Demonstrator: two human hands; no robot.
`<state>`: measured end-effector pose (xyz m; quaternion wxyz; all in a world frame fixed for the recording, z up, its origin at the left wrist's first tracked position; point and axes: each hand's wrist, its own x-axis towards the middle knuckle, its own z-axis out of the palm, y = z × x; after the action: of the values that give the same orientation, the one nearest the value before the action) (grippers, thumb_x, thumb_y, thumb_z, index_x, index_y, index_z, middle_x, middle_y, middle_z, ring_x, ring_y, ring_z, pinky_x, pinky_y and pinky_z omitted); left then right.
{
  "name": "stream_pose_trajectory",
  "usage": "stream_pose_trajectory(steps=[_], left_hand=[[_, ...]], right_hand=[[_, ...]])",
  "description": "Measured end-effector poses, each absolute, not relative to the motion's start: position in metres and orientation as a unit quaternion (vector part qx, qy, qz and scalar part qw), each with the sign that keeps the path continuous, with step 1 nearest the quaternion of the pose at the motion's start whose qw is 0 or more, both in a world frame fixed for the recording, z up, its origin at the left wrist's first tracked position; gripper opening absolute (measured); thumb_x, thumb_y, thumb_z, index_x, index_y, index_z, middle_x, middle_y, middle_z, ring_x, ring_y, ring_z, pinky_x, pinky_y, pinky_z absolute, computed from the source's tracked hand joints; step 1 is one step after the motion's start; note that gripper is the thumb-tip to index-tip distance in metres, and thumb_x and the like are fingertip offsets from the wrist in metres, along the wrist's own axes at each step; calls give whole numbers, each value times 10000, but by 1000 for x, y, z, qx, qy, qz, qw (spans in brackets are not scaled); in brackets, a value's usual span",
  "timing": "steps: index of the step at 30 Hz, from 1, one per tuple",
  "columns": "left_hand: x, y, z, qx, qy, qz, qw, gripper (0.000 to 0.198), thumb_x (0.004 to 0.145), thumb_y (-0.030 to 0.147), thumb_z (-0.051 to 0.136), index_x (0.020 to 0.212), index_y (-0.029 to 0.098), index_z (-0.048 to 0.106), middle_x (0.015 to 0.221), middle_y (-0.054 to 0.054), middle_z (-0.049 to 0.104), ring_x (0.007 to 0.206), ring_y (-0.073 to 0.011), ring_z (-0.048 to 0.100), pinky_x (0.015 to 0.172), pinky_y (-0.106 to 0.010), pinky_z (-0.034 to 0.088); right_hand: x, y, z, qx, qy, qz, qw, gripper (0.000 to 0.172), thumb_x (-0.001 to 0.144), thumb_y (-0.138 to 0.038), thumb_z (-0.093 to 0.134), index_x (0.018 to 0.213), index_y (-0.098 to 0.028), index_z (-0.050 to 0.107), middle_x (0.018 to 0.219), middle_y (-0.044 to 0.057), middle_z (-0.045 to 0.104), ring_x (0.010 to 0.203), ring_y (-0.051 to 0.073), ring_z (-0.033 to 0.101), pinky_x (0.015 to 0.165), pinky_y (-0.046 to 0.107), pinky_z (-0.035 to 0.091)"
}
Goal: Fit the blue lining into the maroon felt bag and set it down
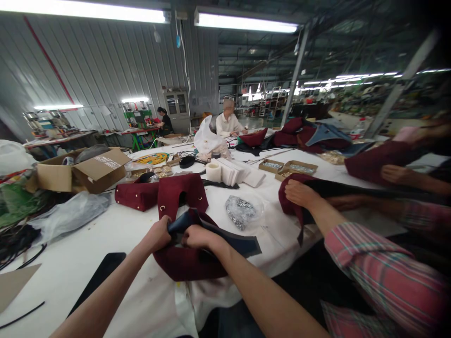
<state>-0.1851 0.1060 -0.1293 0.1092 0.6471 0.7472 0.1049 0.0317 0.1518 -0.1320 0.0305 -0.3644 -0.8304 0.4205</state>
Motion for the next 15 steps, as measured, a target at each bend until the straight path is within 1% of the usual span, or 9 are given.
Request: stream_pose_trajectory(steps=[2, 3, 5, 7, 10, 12, 14, 15], left_hand=[[-180, 107, -131, 647, 749, 96, 107, 456, 760, 115, 719, 1206, 193, 664, 1102, -143, 828, 995, -296, 776, 800, -342, 503], [-177, 107, -131, 652, 744, 89, 114, 401, 765, 119, 709, 1158, 194, 693, 1093, -142, 834, 996, -301, 780, 800, -347, 505], [-173, 105, -128, 663, 732, 76, 135, 267, 770, 125, 685, 1018, 212, 734, 999, -110, 841, 935, -285, 785, 765, -343, 502], [-171, 103, -125, 664, 729, 69, 150, 220, 773, 128, 669, 952, 227, 750, 938, -83, 842, 891, -265, 787, 738, -332, 503], [-175, 98, -124, 650, 744, 62, 141, 204, 789, 149, 666, 950, 223, 766, 968, -109, 856, 923, -283, 807, 768, -343, 538], [-173, 95, -124, 645, 752, 57, 124, 205, 817, 187, 664, 985, 216, 778, 1020, -143, 864, 963, -311, 821, 820, -373, 576], [-160, 100, -125, 647, 754, 47, 98, 216, 856, 253, 659, 1025, 223, 790, 1044, -160, 870, 976, -329, 832, 856, -408, 614], [-147, 107, -128, 656, 750, 37, 81, 206, 878, 310, 650, 1000, 241, 801, 1017, -147, 876, 948, -323, 838, 846, -412, 632]], right_hand=[[34, 153, -135, -359, -825, 435, 29, 127, 874, -113, 706, 856, -122, 831, 658, -8, 637, 680, 136, 603, 631, 242, 414], [35, 153, -137, -358, -821, 444, 37, 134, 863, -98, 705, 861, -120, 837, 660, -9, 642, 681, 134, 604, 632, 239, 414], [36, 153, -142, -360, -800, 476, 66, 154, 849, -80, 709, 890, -121, 852, 696, -1, 686, 693, 136, 623, 645, 234, 436], [36, 154, -148, -366, -767, 517, 100, 150, 862, -94, 726, 920, -126, 861, 753, 17, 740, 709, 141, 650, 665, 234, 471], [34, 158, -157, -381, -727, 557, 124, 90, 903, -139, 743, 868, -133, 826, 796, 46, 771, 736, 155, 686, 690, 239, 520], [33, 159, -160, -399, -696, 582, 130, 115, 917, -106, 709, 826, -147, 767, 827, 47, 782, 775, 157, 722, 718, 232, 558], [37, 157, -161, -412, -676, 597, 130, 122, 904, -64, 693, 850, -169, 723, 909, 31, 812, 836, 151, 760, 751, 216, 595], [39, 156, -162, -406, -683, 594, 123, 114, 889, -73, 723, 901, -187, 724, 992, 12, 834, 882, 152, 778, 755, 207, 609]])
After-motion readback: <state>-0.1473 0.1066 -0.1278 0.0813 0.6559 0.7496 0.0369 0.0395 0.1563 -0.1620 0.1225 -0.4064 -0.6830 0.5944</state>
